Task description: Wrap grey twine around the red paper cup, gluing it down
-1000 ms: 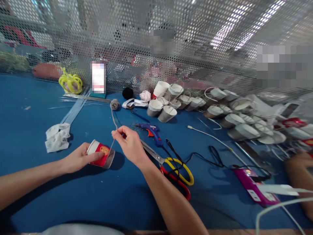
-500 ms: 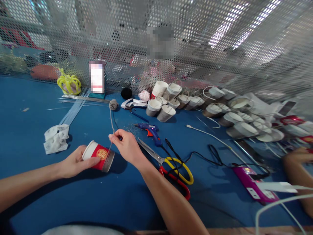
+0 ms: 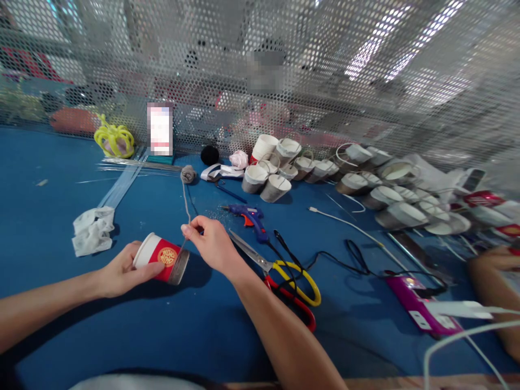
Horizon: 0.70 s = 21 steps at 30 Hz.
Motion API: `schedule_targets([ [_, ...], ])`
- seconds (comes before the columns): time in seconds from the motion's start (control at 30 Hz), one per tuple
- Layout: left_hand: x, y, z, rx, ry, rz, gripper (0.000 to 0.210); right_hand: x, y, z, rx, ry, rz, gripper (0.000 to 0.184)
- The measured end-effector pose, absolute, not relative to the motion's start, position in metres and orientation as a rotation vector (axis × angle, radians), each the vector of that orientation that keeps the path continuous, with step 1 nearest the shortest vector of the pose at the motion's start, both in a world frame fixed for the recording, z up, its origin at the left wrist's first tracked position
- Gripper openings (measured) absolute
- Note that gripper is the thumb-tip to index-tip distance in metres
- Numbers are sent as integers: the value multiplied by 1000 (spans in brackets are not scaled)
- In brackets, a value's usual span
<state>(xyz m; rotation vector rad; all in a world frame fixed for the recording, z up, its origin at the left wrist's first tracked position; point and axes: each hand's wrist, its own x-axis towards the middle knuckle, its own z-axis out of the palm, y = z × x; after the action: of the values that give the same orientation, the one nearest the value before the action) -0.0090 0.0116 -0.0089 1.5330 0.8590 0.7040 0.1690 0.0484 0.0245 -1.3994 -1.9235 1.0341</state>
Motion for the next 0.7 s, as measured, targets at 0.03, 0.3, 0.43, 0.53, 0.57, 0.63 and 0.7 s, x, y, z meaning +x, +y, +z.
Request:
schedule_targets([
  [0.03,-9,12,-9,1532,863,706,26,170,48,25,-1404,-1926,1024,24],
  [0.3,-10,10,-8,1654,861,718,28,168,47,22,-1409,-1981,1020,23],
  [0.43,-11,9,-8,1764,846,726,29,166,45,22,-1424,-2018,1037,24],
  [0.53,-11,9,-8,1823,833,750,29,165,45,22,-1427,-2022,1064,23],
  [0.57,-12,9,-8,1841,829,764,29,165,45,22,-1424,-2024,1071,22],
  [0.63,-12,9,-8,1879,823,791,29,165,44,22,-1416,-2033,1078,22],
  [0.7,-12,9,-8,1909,826,807,29,165,44,22,-1411,-2045,1080,23],
])
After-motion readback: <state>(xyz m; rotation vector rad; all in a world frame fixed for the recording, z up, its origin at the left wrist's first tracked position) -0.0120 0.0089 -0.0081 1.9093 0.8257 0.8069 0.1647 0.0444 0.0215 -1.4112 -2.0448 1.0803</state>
